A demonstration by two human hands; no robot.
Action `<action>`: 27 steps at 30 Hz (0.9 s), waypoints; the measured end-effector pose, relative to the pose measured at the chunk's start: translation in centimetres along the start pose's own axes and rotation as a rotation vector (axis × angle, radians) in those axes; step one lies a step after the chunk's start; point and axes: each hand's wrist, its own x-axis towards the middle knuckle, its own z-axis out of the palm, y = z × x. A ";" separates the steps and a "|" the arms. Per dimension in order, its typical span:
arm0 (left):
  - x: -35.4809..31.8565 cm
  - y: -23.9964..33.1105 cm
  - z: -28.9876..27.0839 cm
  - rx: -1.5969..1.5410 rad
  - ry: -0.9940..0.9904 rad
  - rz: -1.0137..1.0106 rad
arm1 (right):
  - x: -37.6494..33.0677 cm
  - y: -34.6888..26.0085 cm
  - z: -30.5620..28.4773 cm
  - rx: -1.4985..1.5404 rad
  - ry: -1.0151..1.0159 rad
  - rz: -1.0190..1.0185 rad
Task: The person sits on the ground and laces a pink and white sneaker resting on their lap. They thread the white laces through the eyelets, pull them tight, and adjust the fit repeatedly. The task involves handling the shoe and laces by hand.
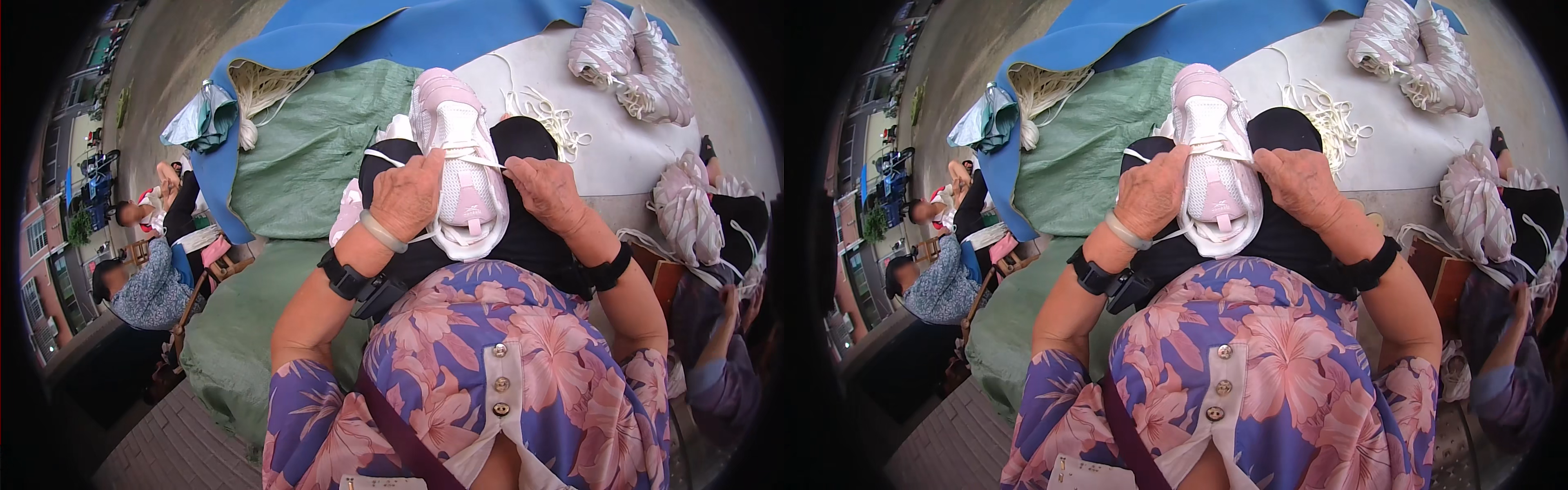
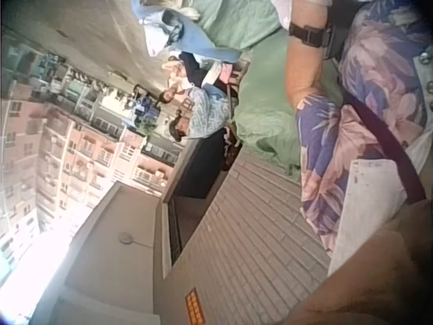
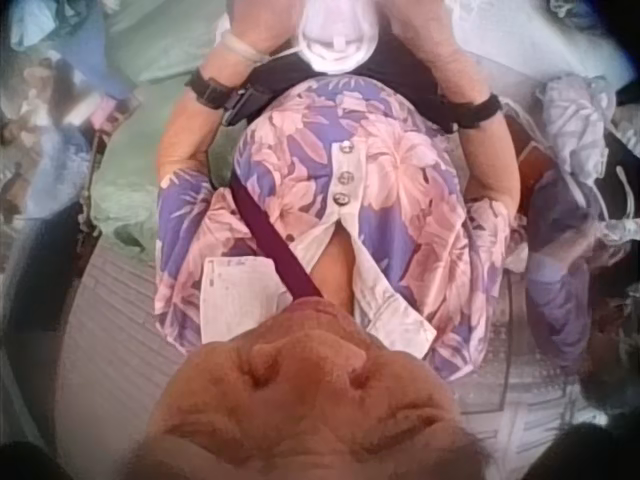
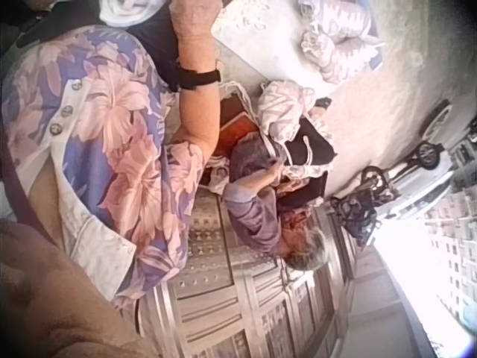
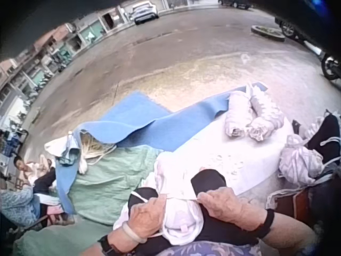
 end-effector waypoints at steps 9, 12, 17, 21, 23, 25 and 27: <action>-2.6 -2.7 -0.3 -0.040 0.046 0.069 | -1.6 2.0 0.3 0.234 0.092 0.142; -3.4 -3.3 -0.8 -0.071 0.069 0.076 | -2.5 2.8 -1.4 0.330 0.022 0.222; -7.7 -8.6 -3.8 0.053 0.109 0.077 | -5.4 6.2 -8.0 -0.009 -0.079 0.074; -12.4 -16.3 -8.4 0.322 0.132 -0.031 | -6.6 9.5 -15.6 -0.294 -0.144 0.099; -14.9 -19.9 -11.9 0.462 0.147 -0.104 | -6.3 11.7 -19.8 -0.378 -0.099 0.061; -17.0 -22.4 -16.1 0.552 0.210 -0.151 | -6.4 14.3 -24.6 -0.524 -0.065 0.019; -18.5 -25.4 -19.1 0.623 0.278 -0.256 | -7.4 17.0 -29.7 -0.659 0.010 0.024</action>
